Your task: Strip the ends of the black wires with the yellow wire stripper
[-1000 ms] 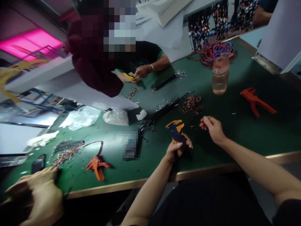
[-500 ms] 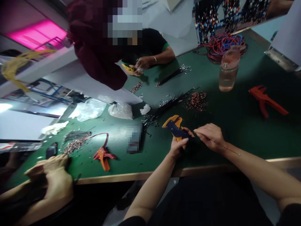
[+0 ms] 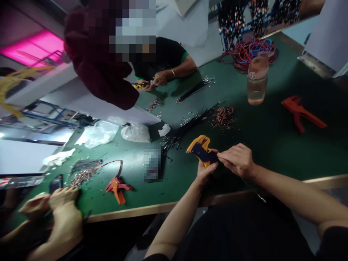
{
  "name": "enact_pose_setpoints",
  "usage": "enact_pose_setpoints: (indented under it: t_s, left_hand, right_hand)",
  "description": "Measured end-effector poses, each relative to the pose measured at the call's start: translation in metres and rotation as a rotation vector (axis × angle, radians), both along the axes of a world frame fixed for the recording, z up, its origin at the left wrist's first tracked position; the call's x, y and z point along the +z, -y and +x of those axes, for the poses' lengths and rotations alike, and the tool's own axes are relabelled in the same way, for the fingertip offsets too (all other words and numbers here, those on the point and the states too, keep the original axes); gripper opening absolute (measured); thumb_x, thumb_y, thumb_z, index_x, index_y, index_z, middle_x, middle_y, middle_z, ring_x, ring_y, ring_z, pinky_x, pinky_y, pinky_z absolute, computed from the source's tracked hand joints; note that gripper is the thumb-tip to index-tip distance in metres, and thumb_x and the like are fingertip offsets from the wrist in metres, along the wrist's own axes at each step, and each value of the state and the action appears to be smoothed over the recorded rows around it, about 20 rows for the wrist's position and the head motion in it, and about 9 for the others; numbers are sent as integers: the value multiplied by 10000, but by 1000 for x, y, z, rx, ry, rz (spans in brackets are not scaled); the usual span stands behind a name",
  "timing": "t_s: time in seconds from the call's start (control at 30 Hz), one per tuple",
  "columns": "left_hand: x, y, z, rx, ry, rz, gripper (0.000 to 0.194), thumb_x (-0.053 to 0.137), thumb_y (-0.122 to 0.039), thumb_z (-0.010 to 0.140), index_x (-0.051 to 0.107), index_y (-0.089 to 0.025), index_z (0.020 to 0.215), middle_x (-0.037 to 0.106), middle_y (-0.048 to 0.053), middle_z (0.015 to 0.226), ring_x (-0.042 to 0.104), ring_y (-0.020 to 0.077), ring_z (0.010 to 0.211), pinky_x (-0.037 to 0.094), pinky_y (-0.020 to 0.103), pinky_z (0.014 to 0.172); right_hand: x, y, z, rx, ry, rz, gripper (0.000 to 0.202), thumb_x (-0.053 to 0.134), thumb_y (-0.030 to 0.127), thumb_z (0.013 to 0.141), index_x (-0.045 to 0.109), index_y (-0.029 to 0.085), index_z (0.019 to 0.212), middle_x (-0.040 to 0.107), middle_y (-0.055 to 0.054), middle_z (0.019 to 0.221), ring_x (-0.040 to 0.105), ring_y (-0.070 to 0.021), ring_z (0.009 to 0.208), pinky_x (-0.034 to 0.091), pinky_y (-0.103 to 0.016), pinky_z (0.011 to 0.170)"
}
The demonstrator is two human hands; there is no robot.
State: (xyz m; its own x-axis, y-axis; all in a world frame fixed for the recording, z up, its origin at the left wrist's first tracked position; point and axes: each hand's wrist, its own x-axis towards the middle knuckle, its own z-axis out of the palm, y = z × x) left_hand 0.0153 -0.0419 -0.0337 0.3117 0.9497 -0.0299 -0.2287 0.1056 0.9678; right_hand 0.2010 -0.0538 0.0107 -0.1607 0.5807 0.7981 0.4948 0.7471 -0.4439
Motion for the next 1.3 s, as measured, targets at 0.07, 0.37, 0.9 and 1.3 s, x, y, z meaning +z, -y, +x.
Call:
enact_pose_setpoints:
  t_s: [0.07, 0.37, 0.9, 1.3]
  left_hand:
    - [-2, 0, 0, 8, -24, 17, 584, 855, -526, 629, 685, -193, 1078, 708, 64, 955, 668, 221, 856, 550, 362, 843]
    - [14, 1, -1, -43, -74, 27, 519, 839, -465, 665, 678, -189, 1074, 681, 60, 969, 643, 209, 876, 535, 330, 810]
    - [-4, 3, 0, 63, -14, -61, 517, 844, -534, 636, 730, -189, 1003, 730, 69, 907, 664, 209, 816, 540, 333, 798]
    - [16, 9, 10, 145, -33, -69, 420, 848, -510, 662, 729, -189, 906, 724, 44, 834, 665, 180, 769, 541, 306, 777]
  right_hand:
    - [0, 0, 0, 10, 6, 9, 155, 607, 125, 934, 690, 199, 1042, 800, -28, 878, 717, -136, 687, 427, -304, 624]
    - [3, 2, -3, 54, -22, 25, 119, 590, 146, 954, 673, 181, 1032, 788, -35, 842, 720, -141, 685, 436, -301, 614]
    - [-3, 1, -4, 70, -86, -71, 142, 567, 187, 985, 708, 194, 998, 788, -32, 823, 717, -133, 680, 443, -292, 629]
    - [1, 1, -4, 72, -84, -93, 140, 569, 179, 984, 709, 187, 982, 791, -25, 830, 703, -120, 665, 439, -288, 632]
